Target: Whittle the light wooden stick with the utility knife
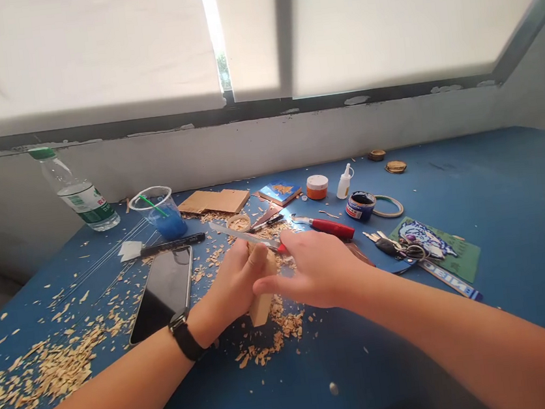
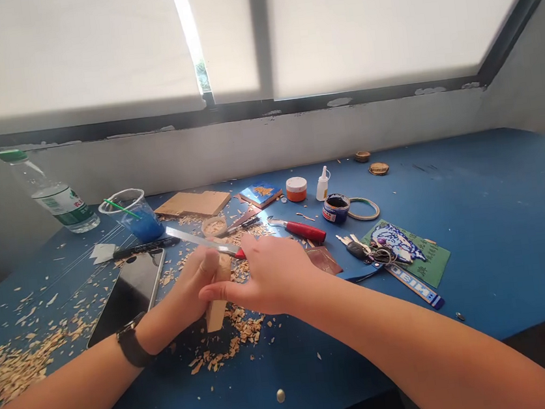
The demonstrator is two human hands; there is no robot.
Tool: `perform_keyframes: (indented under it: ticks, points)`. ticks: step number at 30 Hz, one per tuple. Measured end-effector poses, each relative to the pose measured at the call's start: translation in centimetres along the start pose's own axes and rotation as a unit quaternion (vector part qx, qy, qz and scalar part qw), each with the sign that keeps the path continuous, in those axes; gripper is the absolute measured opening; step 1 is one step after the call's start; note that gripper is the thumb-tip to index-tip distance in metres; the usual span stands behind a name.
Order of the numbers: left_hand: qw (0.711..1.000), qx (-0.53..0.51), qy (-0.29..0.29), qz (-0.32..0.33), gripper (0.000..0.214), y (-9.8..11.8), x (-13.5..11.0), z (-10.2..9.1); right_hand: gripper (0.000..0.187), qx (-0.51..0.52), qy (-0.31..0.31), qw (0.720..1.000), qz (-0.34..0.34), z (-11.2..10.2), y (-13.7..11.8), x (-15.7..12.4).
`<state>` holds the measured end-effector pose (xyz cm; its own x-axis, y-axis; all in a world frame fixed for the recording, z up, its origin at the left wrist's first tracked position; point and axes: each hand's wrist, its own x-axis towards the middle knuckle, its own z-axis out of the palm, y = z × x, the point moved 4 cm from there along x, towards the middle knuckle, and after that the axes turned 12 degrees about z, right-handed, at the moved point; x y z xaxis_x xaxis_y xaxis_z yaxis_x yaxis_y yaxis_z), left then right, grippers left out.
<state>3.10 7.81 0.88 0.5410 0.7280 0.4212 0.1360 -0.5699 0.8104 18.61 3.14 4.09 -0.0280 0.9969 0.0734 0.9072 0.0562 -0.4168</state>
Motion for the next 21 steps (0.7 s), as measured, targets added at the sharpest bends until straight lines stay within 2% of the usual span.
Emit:
perform_keyframes:
  ticks: [5, 11, 17, 21]
  points:
    - [0.999, 0.027, -0.018, -0.012, 0.069, -0.12, 0.54, 0.07, 0.08, -0.02, 0.004, 1.0, -0.003, 0.11, -0.28, 0.59]
    - [0.998, 0.03, -0.051, -0.012, 0.072, 0.35, 0.1, 0.48, 0.075, -0.045, 0.031, 0.998, -0.026, 0.79, -0.24, 0.71]
    - [0.999, 0.038, -0.034, -0.015, 0.071, 0.49, 0.08, 0.56, 0.074, -0.083, 0.024, 0.996, -0.025, 0.84, -0.54, 0.23]
    - [0.999, 0.042, -0.022, -0.027, 0.072, 0.09, -0.01, 0.6, 0.073, -0.069, 0.019, 0.997, -0.027, 0.91, -0.66, 0.11]
